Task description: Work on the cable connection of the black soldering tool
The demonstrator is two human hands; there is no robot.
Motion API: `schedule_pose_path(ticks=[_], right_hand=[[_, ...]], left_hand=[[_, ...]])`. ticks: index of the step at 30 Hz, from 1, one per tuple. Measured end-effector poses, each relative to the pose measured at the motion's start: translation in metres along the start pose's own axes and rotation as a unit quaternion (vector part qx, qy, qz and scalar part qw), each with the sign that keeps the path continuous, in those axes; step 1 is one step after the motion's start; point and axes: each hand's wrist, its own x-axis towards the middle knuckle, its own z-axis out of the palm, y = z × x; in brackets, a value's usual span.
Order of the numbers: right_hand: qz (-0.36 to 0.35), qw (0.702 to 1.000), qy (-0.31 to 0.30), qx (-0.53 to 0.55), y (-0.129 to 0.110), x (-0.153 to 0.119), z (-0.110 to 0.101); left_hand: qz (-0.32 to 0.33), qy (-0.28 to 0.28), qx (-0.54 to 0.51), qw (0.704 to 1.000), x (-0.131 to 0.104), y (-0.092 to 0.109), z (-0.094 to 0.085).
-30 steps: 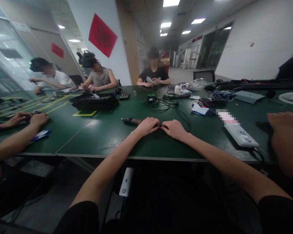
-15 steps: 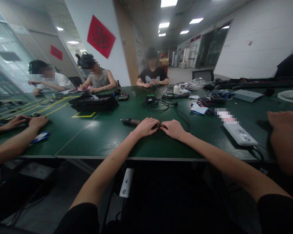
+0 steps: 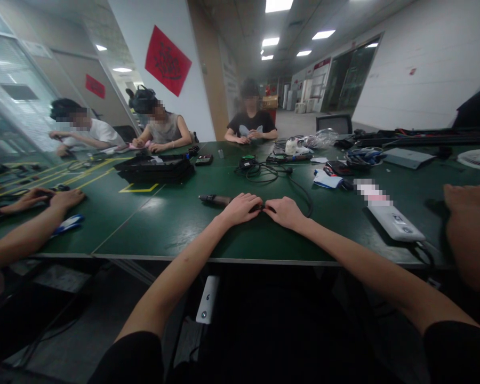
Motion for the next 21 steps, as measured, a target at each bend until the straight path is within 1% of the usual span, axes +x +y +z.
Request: schedule_pose_path(ticks=[6, 12, 21], right_hand=[[-0.014, 1.000, 0.008, -0.004, 0.0025, 0.0006, 0.0023], [-0.009, 1.000, -0.001, -0.014, 0.0011, 0.0004, 0.0010], [-0.012, 1.000, 0.010, -0.015, 0.0010, 0.0000, 0.0013]], left_hand=[[0.006, 0.000, 0.002, 1.000, -0.0002, -0.0018, 0.0007], [0.012, -0.007, 0.034, 0.999, 0.0036, -0.0028, 0.0028], [0.023, -0.009, 0.051, 0.998, 0.0059, -0.0061, 0.0040]])
